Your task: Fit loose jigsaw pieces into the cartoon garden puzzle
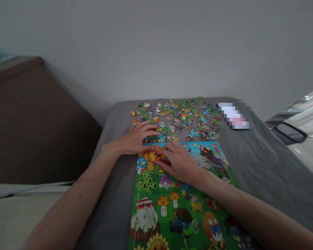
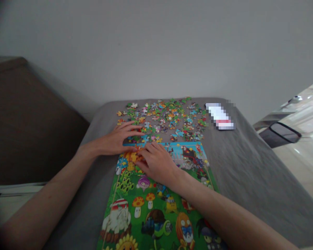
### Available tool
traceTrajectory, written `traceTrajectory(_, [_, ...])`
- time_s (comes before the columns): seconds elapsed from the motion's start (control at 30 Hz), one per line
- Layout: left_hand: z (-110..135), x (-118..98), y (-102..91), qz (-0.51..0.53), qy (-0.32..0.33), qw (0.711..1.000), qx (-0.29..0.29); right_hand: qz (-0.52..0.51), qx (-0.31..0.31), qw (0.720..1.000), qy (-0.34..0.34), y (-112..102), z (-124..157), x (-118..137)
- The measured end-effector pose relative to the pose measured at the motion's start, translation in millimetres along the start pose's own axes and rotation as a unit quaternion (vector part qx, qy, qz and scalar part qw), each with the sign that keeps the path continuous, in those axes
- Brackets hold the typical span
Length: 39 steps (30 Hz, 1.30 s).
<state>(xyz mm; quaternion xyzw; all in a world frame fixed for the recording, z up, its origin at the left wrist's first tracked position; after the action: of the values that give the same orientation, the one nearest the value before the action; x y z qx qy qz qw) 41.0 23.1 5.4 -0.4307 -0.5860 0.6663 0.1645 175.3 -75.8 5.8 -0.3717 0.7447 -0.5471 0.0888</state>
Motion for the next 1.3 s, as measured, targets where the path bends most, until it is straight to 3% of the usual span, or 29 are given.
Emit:
traceTrajectory(0.2, [0,0,1.5,-0.002,-0.007,1.000,0.018,0.017,0.001,0.999,-0.038,0,1,5])
traceTrajectory(0.57, [-1,3,3.7,-0.017,-0.018,0.999,0.022,0.154,0.029,0.983,-0.095,-2,-2,28])
traceTrajectory(1.3, [1,-3,1.7,-0.032,-0.038,0.997,0.056,0.181,0.045,0.977,-0.102,-4,0,24])
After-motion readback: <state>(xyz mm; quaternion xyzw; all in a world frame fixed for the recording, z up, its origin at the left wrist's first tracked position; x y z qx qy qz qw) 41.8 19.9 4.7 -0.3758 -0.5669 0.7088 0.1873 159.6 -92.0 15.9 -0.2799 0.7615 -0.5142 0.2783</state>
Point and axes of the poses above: each hand's wrist, its own z-axis away from the middle knuckle, its own y-axis out of the palm, x = y × z, the point moved 7 cm from there along -z, towards the middle knuckle
